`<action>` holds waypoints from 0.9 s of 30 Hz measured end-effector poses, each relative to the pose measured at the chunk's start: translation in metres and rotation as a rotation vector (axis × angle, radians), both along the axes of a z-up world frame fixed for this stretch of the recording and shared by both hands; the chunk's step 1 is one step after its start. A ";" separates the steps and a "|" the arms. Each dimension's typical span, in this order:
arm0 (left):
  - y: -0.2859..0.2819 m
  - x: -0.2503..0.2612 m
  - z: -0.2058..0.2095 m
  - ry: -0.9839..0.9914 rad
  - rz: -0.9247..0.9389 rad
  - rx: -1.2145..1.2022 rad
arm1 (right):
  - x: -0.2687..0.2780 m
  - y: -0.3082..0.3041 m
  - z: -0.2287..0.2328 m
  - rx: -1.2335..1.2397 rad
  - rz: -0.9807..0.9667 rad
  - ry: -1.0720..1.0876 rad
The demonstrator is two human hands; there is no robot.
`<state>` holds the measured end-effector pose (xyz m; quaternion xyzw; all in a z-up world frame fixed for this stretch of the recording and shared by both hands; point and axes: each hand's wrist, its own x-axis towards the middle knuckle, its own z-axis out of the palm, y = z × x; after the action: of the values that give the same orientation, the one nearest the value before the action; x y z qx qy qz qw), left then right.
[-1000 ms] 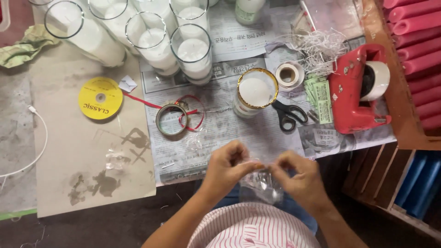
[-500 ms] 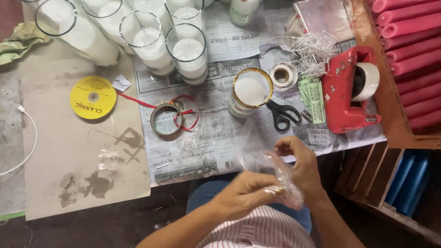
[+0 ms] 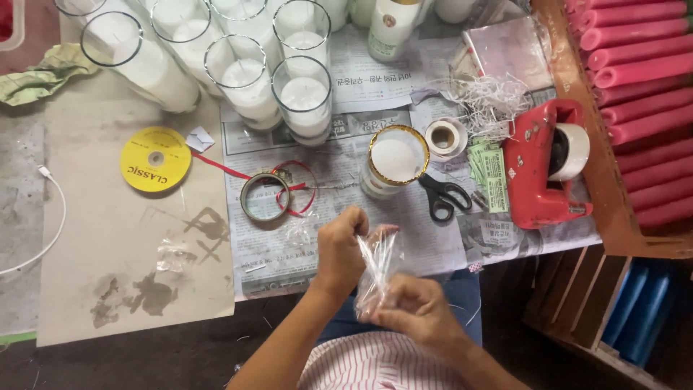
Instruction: Wrapping glass candles in plastic sleeves and securing them with decorative gold bands or ribbons.
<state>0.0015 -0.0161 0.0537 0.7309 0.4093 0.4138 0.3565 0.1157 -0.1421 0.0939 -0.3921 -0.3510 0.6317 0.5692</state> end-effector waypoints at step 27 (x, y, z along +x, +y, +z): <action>0.034 -0.099 0.175 0.897 0.020 0.984 | 0.049 0.175 0.068 0.009 0.196 -1.786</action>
<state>-0.0978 0.0183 0.2285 0.9059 0.2882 0.2113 -0.2273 0.1650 0.0326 0.1623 -0.7034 -0.6971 0.1355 0.0292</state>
